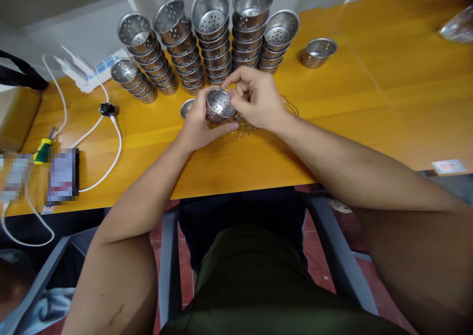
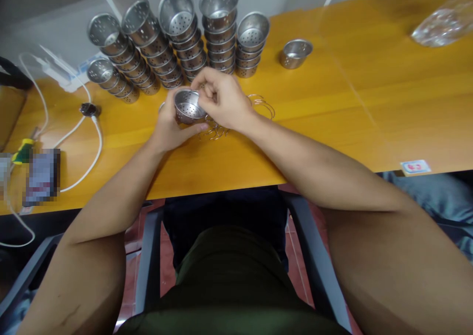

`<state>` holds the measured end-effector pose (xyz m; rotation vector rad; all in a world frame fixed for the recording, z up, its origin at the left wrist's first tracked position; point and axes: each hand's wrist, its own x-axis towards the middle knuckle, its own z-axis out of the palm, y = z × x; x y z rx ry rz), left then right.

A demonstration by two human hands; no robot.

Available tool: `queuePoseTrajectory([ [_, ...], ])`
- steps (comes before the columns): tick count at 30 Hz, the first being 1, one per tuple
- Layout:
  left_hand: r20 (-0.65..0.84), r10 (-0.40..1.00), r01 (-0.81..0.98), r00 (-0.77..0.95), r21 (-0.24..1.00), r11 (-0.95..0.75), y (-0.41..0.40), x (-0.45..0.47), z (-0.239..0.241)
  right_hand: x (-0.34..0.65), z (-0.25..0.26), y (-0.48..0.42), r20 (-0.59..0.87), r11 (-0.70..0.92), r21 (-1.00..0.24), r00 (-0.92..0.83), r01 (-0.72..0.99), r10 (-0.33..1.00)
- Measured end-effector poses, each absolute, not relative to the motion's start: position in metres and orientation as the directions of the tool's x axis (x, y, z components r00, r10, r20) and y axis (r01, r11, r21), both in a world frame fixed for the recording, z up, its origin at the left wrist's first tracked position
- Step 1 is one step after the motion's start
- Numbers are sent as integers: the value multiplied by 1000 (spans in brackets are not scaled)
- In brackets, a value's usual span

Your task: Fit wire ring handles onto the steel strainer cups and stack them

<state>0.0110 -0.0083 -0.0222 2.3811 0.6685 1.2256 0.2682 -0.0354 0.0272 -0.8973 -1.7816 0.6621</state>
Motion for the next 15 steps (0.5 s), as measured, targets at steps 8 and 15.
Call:
queuePoseTrajectory([
  [8,623,599,231,503,572,-787,-18,17,-17,256,32,-41,503,537,-831,-213,146,837],
  [15,609,639,179,470,643,-745,-15,15,-19,270,44,-42,494,510,-859,-340,-47,800],
])
